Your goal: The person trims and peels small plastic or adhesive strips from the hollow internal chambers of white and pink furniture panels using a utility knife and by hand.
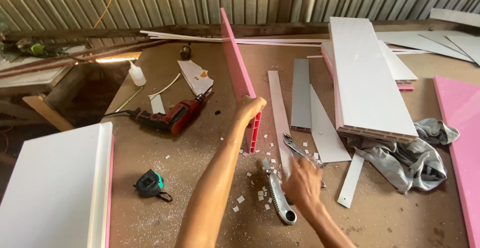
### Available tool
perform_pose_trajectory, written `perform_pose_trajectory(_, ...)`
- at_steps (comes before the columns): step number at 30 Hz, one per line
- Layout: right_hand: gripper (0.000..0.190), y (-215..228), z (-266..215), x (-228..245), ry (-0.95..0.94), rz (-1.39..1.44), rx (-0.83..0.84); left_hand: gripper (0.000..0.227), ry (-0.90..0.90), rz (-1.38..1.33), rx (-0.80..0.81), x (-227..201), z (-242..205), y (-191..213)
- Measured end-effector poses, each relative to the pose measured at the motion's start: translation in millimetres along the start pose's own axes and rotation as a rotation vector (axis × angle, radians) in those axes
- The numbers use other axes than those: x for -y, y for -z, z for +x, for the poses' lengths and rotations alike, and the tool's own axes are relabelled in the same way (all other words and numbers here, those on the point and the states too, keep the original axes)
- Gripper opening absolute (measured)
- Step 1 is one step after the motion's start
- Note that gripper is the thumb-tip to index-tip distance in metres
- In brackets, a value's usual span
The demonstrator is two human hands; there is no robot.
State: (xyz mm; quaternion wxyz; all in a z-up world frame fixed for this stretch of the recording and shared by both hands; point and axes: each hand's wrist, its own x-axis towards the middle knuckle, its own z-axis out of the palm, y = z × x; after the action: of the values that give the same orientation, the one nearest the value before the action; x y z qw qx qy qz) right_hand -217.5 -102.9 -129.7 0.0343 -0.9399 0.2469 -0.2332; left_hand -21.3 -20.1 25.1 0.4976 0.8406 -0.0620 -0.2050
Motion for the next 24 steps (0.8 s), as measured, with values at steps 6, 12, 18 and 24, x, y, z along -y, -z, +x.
perform_pose_trajectory(6,0.095,-2.7,-17.2,42.5,-0.058,0.015,0.76,0.053,0.084,0.099,0.132,4.4,4.4,7.0)
perform_pose_trajectory(12,0.054,10.7,-5.9,41.7,-0.269,0.497,0.782,0.054,0.097,-0.131,0.242,17.5,8.6,16.5)
perform_pose_trajectory(18,0.027,-7.4,1.5,53.8,-0.486,1.195,0.784,0.125,0.056,-0.061,0.222,30.4,37.6,1.2)
perform_pose_trajectory(24,0.06,27.4,14.8,91.4,-0.327,0.966,0.523,0.115,0.099,-0.086,0.26,38.1,47.5,1.0)
